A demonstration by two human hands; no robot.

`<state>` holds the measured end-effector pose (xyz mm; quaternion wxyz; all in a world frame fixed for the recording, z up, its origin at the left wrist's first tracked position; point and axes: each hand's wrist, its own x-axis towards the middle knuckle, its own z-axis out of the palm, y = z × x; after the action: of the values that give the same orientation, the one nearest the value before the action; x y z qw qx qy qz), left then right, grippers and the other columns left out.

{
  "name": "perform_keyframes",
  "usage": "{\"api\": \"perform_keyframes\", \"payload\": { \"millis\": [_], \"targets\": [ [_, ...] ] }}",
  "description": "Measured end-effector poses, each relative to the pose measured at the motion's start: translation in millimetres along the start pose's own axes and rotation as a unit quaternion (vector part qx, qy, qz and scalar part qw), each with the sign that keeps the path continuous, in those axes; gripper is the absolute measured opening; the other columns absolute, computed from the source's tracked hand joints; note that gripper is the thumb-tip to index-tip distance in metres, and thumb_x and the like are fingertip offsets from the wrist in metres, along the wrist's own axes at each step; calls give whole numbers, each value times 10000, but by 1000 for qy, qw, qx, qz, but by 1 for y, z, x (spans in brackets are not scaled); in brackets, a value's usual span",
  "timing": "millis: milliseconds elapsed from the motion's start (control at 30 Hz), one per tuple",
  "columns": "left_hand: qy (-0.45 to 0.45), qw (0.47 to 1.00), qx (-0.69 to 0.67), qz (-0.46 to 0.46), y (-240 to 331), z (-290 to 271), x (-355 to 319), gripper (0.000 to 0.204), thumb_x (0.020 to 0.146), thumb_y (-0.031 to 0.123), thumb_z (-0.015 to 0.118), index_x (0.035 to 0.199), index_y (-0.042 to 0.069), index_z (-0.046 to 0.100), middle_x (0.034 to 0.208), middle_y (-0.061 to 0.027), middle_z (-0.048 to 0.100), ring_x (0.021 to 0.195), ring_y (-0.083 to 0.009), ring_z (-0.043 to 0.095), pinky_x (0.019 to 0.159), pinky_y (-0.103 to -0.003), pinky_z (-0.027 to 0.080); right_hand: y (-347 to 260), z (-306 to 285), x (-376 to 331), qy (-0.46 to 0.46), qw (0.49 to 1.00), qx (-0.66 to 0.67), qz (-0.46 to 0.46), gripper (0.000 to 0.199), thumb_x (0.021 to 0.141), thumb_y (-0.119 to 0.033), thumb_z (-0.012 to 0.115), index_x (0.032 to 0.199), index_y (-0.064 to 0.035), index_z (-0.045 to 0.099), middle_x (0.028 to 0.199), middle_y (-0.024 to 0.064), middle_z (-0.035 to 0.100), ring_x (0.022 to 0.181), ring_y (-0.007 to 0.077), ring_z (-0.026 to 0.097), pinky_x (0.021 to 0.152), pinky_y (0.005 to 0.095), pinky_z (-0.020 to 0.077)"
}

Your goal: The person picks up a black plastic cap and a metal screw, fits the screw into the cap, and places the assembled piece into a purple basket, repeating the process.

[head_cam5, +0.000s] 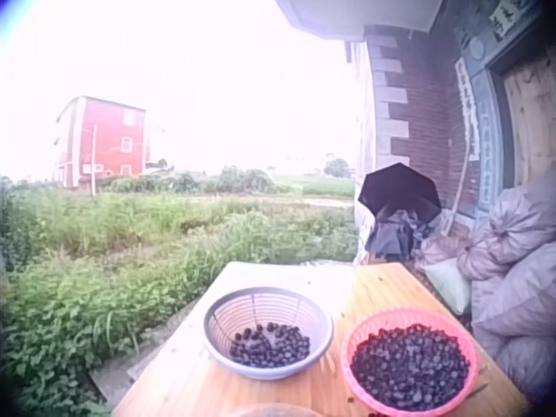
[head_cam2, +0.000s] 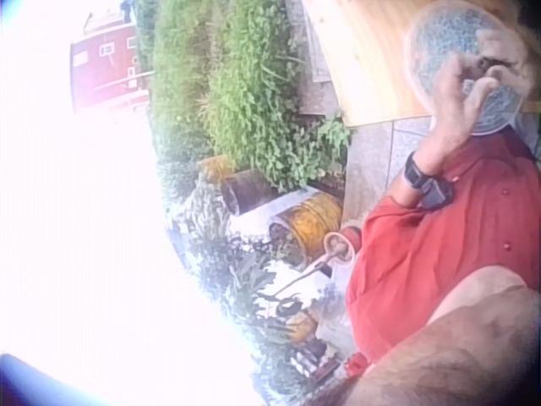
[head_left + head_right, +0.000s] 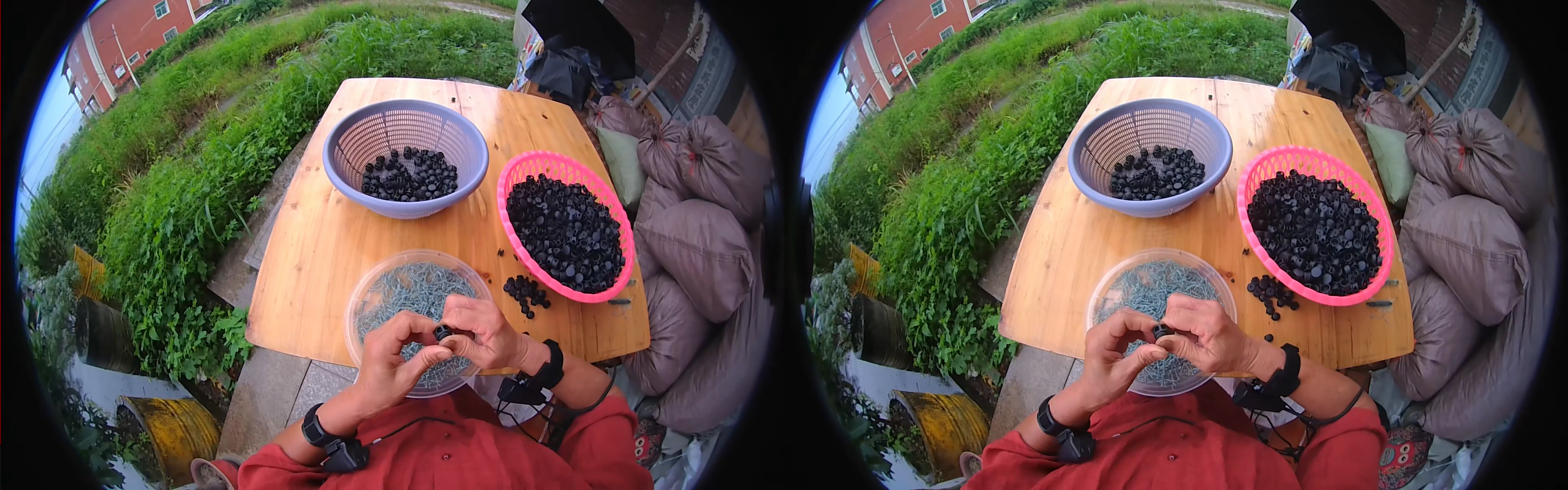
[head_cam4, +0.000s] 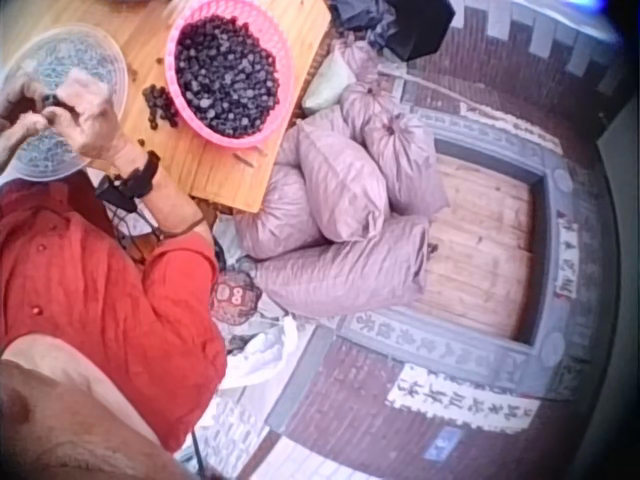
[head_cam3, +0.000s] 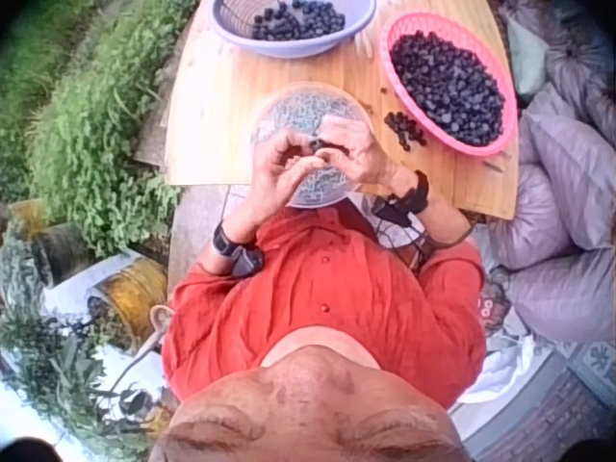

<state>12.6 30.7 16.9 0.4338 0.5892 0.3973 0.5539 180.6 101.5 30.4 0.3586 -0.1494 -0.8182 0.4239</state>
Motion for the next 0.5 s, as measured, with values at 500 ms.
{"api": "perform_keyframes", "payload": {
  "millis": [500],
  "targets": [
    [10, 998, 16, 58, 4, 5, -6, 210, 746, 58, 693, 886, 7, 546, 797, -78, 565, 699, -177, 537, 637, -267, 440, 4, 12, -2, 52, 994, 27, -88, 184, 770, -128, 631, 702, -13, 505, 619, 83, 389, 504, 225, 412, 439, 317, 331]
  ]
}}
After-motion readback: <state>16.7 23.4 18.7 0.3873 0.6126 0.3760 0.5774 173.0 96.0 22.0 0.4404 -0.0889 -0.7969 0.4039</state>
